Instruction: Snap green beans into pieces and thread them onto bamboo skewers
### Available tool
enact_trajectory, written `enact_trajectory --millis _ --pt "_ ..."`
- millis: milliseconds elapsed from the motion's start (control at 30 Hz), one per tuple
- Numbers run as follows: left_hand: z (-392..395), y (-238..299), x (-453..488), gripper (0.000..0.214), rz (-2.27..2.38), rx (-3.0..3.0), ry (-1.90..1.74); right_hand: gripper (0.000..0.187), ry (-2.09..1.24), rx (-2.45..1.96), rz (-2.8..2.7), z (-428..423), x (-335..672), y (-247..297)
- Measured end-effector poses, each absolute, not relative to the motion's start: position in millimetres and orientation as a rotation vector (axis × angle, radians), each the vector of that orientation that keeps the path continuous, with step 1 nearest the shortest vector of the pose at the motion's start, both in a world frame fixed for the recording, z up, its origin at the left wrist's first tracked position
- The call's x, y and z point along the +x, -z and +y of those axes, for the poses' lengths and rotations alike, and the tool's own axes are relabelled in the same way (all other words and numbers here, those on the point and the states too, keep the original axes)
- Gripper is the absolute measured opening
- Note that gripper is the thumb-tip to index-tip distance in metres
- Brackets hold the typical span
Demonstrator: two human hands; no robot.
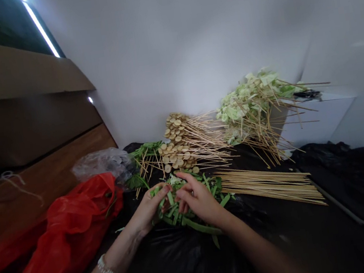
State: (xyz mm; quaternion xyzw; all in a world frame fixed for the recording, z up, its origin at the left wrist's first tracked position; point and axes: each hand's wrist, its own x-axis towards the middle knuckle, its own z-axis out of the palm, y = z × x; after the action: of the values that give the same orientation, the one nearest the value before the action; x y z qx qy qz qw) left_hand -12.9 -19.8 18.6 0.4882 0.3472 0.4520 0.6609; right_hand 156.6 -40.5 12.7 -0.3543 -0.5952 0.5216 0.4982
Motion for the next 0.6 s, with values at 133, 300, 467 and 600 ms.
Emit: enact_trajectory --millis 133,300,467,600 --pt "-13 -23 -18 0.025 0.639 0.749 -1.024 0.037 -0.955 -1.058 -1.397 -20 193 -18" --pt "-11 -34 -22 0.019 0.643 0.405 -0.933 0.022 -0.297 -1.631 -1.783 2 228 -1" --pt "-13 -41 -19 0.018 0.835 0.319 -0.97 0.024 -0.112 -1.847 -1.925 2 225 15" --pt "-12 -40 -19 0.012 0.81 0.317 -0.947 0.017 -0.056 -1.903 -1.911 1 221 19"
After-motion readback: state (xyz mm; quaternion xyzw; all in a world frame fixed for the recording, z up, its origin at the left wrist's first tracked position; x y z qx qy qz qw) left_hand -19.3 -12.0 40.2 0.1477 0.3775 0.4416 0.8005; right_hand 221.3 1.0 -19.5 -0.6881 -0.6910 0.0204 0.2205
